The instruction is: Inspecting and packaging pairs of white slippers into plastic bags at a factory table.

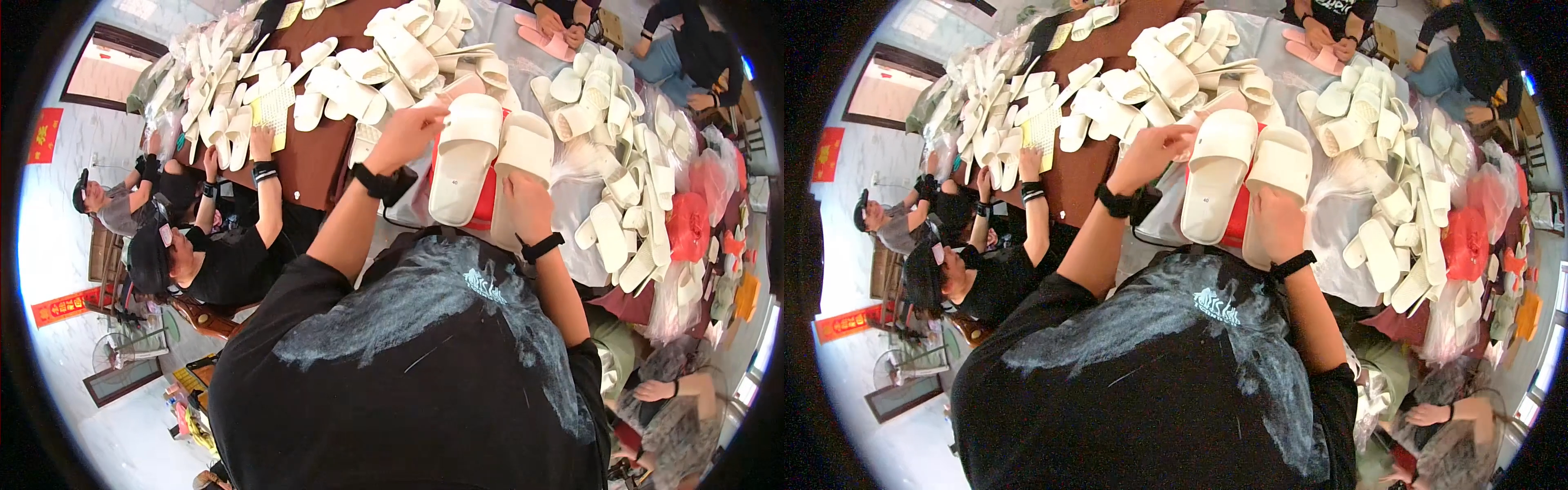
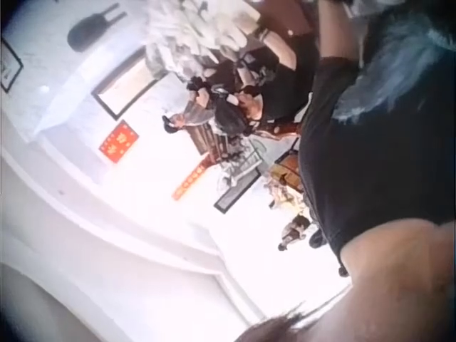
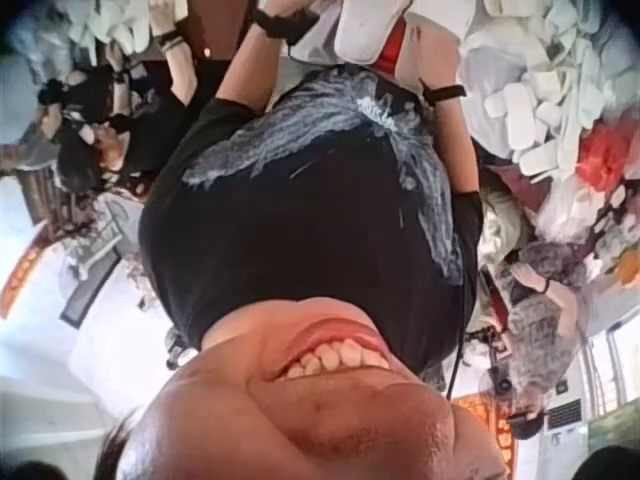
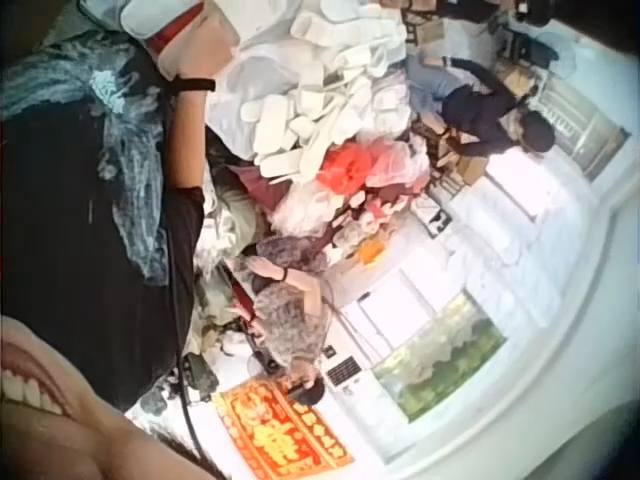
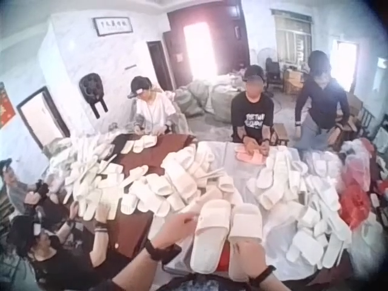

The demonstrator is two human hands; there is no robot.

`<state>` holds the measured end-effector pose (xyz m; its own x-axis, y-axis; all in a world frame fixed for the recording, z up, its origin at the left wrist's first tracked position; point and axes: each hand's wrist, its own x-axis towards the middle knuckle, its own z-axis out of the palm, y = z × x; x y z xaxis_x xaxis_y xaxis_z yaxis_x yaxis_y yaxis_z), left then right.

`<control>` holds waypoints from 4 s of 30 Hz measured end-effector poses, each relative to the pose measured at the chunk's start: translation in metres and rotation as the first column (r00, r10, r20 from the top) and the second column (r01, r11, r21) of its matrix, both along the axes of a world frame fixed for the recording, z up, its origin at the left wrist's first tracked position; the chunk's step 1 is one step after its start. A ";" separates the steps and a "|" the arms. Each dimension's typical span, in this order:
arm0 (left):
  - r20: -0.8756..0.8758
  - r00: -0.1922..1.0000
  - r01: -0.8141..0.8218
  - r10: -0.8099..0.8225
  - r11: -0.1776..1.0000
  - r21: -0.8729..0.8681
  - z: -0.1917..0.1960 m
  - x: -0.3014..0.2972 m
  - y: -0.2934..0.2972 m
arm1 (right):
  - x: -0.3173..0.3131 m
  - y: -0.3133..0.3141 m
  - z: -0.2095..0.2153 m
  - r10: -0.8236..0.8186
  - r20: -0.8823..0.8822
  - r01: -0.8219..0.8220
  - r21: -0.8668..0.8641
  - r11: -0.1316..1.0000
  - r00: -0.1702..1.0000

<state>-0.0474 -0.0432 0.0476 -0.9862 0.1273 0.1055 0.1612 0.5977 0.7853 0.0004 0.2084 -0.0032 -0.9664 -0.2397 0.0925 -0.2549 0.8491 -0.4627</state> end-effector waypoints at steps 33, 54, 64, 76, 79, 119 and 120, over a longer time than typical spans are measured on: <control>0.150 0.987 0.130 -0.058 0.835 -0.534 -0.056 -0.134 0.060 | -0.008 -0.011 -0.018 0.062 -0.028 -0.061 0.025 0.998 0.998; 0.080 0.948 0.306 -0.308 0.817 -0.488 -0.058 -0.137 0.040 | -0.009 -0.015 -0.017 0.063 -0.030 -0.063 0.009 0.998 0.998; 0.131 0.900 0.429 -0.416 0.790 -0.439 -0.064 -0.142 0.040 | -0.009 -0.013 -0.017 0.059 -0.041 -0.059 -0.012 0.998 0.997; 0.046 0.976 0.214 -0.214 0.977 0.003 -0.053 -0.131 0.039 | -0.009 -0.013 -0.015 0.046 -0.023 -0.046 0.026 0.999 0.999; 0.056 0.979 0.180 -0.196 0.961 0.208 -0.054 -0.129 0.036 | -0.008 -0.012 -0.016 0.053 -0.065 -0.054 -0.011 0.999 0.996; 0.106 0.989 0.047 -0.098 0.912 0.407 -0.060 -0.116 0.031 | 0.013 -0.001 0.004 0.268 -0.118 -0.273 -0.031 0.962 0.956; 0.128 0.986 0.044 -0.105 0.910 0.412 -0.061 -0.115 0.029 | 0.014 0.000 0.008 0.267 -0.100 -0.272 -0.042 0.961 0.959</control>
<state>-0.1625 -0.0138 -0.0133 -0.9839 0.1775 0.0209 0.0590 0.2122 0.9754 0.0142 0.2079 0.0045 -0.8535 -0.4819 0.1984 -0.5143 0.7175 -0.4698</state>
